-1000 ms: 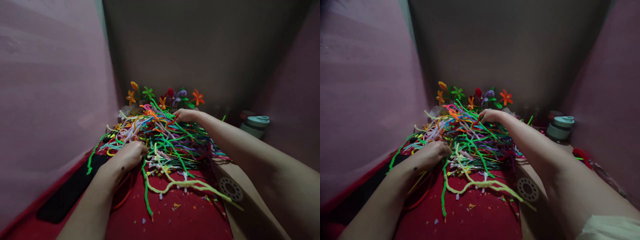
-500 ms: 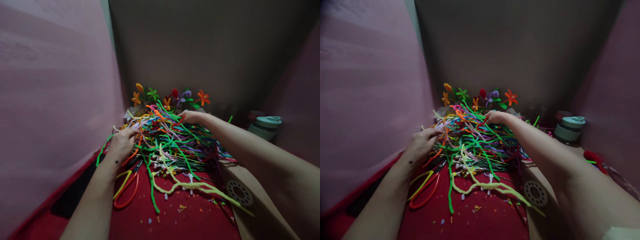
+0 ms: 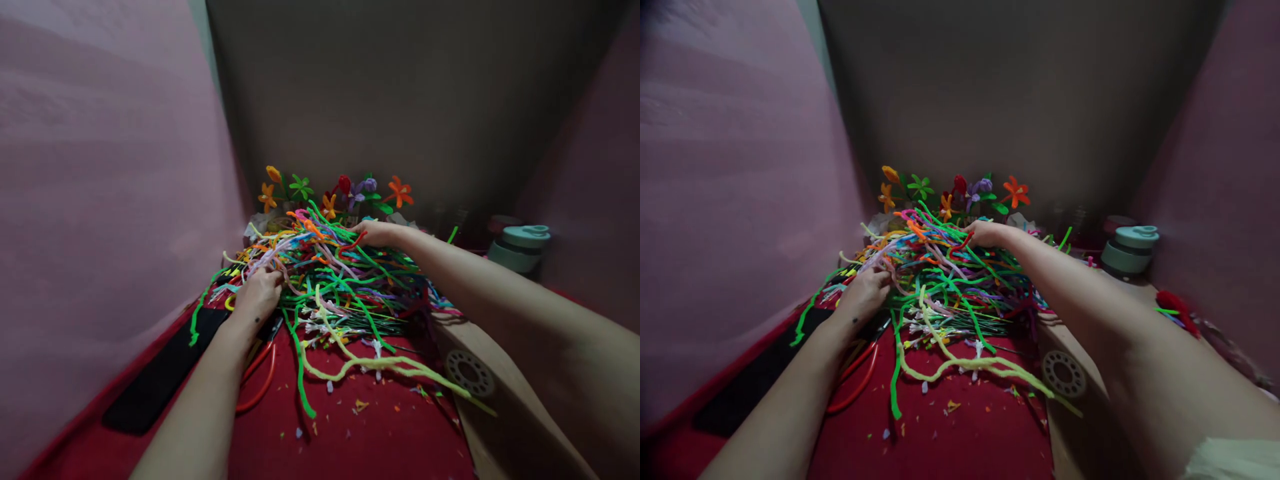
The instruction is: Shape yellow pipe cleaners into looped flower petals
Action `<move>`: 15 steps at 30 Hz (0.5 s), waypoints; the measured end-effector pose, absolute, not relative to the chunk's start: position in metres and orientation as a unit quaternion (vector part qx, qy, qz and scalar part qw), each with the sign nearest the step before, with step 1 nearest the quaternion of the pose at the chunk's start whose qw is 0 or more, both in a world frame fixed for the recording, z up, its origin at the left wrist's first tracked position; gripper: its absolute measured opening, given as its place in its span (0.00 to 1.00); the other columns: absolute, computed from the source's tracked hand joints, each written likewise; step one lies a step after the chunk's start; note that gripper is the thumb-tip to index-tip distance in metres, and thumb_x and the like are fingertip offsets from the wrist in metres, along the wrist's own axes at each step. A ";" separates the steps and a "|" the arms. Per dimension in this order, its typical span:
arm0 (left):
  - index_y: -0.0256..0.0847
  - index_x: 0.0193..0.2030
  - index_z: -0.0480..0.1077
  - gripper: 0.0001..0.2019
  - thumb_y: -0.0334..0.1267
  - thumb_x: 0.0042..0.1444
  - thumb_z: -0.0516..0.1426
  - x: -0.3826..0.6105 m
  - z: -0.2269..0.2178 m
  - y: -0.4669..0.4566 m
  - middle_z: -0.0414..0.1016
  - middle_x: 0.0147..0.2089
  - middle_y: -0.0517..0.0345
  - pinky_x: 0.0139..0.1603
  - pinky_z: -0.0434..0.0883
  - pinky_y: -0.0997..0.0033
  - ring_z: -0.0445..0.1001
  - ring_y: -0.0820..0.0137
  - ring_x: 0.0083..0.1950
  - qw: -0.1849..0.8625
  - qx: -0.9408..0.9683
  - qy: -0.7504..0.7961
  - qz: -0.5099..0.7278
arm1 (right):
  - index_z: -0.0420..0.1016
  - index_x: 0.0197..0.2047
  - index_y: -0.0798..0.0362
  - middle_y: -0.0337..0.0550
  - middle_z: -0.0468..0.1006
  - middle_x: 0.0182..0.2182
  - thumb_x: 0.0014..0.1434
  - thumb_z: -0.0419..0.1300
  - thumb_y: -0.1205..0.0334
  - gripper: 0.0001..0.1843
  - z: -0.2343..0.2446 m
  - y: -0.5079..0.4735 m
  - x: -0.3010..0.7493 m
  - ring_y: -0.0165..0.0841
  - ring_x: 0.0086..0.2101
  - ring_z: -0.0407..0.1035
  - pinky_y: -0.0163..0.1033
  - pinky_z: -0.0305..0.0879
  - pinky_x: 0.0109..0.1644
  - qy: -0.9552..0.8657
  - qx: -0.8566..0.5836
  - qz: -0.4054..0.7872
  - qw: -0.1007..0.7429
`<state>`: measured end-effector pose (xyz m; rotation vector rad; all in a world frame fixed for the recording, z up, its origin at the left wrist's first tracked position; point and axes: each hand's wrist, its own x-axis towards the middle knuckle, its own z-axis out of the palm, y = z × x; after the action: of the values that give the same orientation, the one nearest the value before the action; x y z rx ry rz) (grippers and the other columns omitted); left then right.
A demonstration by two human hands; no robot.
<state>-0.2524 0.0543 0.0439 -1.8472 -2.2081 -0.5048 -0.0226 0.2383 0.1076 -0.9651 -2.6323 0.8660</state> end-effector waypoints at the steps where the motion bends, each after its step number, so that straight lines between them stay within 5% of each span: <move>1: 0.42 0.34 0.75 0.12 0.40 0.53 0.50 -0.251 0.045 0.054 0.73 0.41 0.52 0.43 0.68 0.69 0.72 0.65 0.41 0.113 -0.623 -0.753 -0.177 | 0.76 0.46 0.51 0.31 0.77 0.27 0.43 0.63 0.65 0.23 0.107 0.238 -0.023 0.28 0.29 0.66 0.29 0.63 0.36 -0.893 -0.324 0.296 0.104; 15: 0.40 0.33 0.75 0.13 0.35 0.51 0.50 -0.237 0.054 0.050 0.71 0.45 0.48 0.42 0.68 0.64 0.71 0.62 0.41 0.189 -0.593 -0.733 -0.276 | 0.76 0.46 0.52 0.35 0.77 0.27 0.43 0.64 0.63 0.22 0.109 0.227 -0.020 0.30 0.29 0.68 0.30 0.65 0.35 -0.886 -0.329 0.304 0.120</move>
<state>-0.2370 0.0503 0.0544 -1.6665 -2.0619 -0.7752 -0.0199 0.2265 0.1091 -0.9604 -2.5901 0.8883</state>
